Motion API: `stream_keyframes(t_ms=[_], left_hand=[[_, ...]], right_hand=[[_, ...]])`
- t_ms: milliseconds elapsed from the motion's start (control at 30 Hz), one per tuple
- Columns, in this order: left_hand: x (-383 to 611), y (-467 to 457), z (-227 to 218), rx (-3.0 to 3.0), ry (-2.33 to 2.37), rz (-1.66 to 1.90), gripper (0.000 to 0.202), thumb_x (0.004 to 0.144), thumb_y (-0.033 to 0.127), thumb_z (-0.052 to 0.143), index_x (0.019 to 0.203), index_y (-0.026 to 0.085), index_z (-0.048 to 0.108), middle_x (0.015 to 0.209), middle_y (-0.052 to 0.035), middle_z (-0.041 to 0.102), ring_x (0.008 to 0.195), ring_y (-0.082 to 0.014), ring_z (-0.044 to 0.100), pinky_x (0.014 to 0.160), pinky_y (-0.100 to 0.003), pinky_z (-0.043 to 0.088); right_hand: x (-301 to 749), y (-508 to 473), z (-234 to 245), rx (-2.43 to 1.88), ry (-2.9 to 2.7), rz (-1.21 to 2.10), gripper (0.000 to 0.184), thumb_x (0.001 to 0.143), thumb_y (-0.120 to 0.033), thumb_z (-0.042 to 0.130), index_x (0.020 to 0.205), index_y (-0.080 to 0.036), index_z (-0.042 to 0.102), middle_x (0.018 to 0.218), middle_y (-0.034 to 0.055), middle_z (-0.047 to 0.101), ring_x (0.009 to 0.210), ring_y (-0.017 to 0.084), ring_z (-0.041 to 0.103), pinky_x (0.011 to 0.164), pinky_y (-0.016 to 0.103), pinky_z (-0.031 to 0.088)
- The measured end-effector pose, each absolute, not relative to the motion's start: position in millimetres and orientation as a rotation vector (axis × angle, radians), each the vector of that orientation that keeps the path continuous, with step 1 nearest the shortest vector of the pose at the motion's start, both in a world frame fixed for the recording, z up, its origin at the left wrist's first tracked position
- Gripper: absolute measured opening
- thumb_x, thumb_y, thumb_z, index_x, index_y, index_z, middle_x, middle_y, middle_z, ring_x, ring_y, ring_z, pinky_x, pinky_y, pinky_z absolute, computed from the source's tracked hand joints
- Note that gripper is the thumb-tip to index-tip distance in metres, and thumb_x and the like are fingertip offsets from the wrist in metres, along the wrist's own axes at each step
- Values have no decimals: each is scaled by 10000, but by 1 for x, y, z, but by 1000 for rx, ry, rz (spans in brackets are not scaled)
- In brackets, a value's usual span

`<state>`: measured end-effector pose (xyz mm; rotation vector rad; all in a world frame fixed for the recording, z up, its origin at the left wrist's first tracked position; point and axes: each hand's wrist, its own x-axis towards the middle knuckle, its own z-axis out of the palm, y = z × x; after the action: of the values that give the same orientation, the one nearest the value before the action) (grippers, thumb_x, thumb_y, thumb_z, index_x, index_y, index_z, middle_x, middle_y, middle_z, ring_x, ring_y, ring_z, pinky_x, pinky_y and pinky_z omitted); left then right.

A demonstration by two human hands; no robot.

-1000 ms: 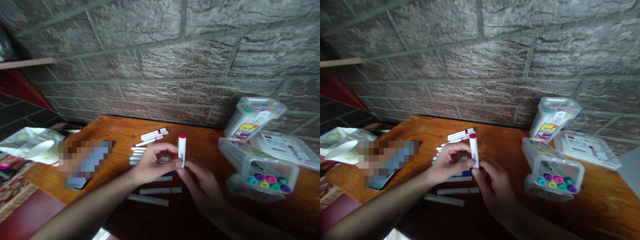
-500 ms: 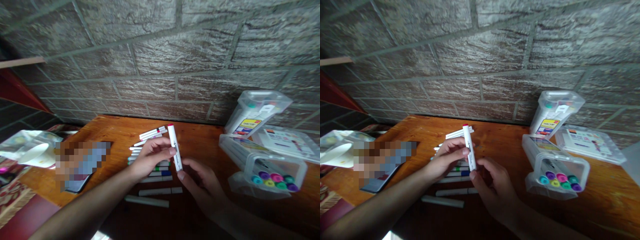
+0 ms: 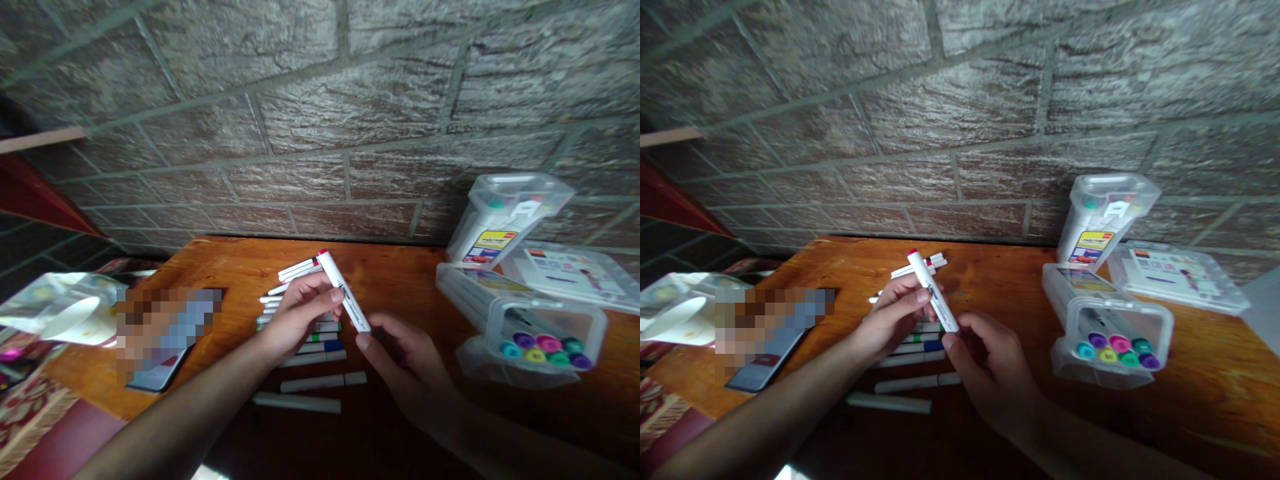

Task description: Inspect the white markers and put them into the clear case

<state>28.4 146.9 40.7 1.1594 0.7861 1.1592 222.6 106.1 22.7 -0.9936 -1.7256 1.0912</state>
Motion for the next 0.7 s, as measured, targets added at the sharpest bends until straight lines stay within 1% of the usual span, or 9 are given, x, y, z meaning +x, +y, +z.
stream_keyframes(t_ms=[100,233,333,500,700], left_hand=[[27,147,41,1177,779,1204,276,806,387,841,879,142,738,690,-8,666,637,-122,597,643,-251,481],[26,148,40,1222,783,1236,304,801,375,849,972,148,740,655,4,671,612,-124,593,635,-260,468],[23,149,39,1241,778,1226,304,785,353,865,973,153,735,656,4,681,617,-125,597,631,-260,468],[20,149,38,1264,798,1218,305,767,361,876,942,158,730,669,6,680,622,-126,600,617,-259,473],[19,149,35,1297,785,1247,320,747,360,893,930,161,722,674,12,683,632,-124,605,630,-256,486]], right_hand=[[223,107,24,-995,-1695,1027,205,1007,-309,567,900,-215,714,743,-13,676,648,149,617,570,244,450],[224,109,23,-995,-1608,940,149,998,-286,611,970,-239,750,800,-18,712,696,150,645,629,234,486],[225,109,22,-1004,-1535,918,128,990,-281,631,978,-251,755,810,-19,717,706,151,656,635,228,498],[225,108,19,-1032,-1435,950,84,973,-284,651,961,-257,730,761,-27,688,668,141,652,578,206,500],[221,110,19,-999,-1348,975,38,948,-264,668,972,-241,687,761,-26,688,646,133,664,544,188,514]])
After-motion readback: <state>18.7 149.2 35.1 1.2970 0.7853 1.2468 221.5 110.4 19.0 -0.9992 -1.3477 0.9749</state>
